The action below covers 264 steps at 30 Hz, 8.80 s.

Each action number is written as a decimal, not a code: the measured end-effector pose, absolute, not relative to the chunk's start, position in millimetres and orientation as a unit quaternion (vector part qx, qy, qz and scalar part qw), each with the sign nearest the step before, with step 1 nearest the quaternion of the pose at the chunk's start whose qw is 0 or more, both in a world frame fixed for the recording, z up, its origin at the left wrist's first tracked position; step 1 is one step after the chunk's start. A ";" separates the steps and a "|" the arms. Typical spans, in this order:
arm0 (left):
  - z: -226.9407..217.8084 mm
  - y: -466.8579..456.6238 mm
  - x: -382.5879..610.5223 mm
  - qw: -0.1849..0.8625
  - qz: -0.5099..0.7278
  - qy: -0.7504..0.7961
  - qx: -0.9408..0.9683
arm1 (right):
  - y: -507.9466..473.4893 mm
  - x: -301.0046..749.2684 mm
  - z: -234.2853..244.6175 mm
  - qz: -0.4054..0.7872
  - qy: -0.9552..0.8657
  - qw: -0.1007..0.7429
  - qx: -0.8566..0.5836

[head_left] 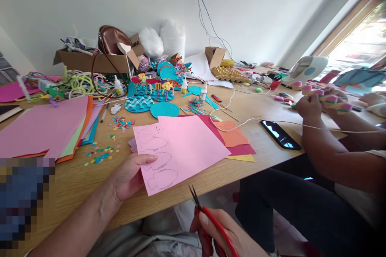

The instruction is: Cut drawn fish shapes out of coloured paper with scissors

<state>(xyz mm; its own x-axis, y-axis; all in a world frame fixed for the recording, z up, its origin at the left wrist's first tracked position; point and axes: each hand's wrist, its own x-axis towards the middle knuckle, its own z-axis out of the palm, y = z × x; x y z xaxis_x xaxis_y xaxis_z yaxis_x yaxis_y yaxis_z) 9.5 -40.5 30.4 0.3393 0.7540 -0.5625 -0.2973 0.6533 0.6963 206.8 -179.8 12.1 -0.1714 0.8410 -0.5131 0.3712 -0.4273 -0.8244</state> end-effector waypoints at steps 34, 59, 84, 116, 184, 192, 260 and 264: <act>30.1 -53.3 2.3 0.813 0.341 0.434 0.185 | -156.6 189.6 2.1 0.671 -0.455 0.269 -0.521; 28.7 -55.6 4.2 0.807 0.356 0.440 0.166 | -152.4 191.7 7.8 0.642 -0.475 0.253 -0.546; 26.9 -58.6 4.8 0.815 0.317 0.446 0.188 | -150.0 193.2 10.2 0.661 -0.455 0.285 -0.524; 13.0 -74.3 -2.4 0.810 0.330 0.395 0.282 | -146.8 186.5 -10.8 0.679 -0.379 0.368 -0.511; 15.7 -77.7 -7.9 0.826 0.213 0.435 0.289 | -128.8 187.8 2.4 0.728 -0.373 0.322 -0.476; 15.7 -78.8 -9.3 0.824 0.205 0.434 0.302 | -133.7 183.2 -2.5 0.704 -0.370 0.346 -0.498; 8.2 -72.8 -21.4 0.833 0.199 0.435 0.278 | -148.5 205.4 -2.6 0.744 -0.409 0.269 -0.454; 7.1 -71.6 -23.1 0.828 0.199 0.445 0.276 | -151.9 226.1 20.6 0.718 -0.430 0.273 -0.476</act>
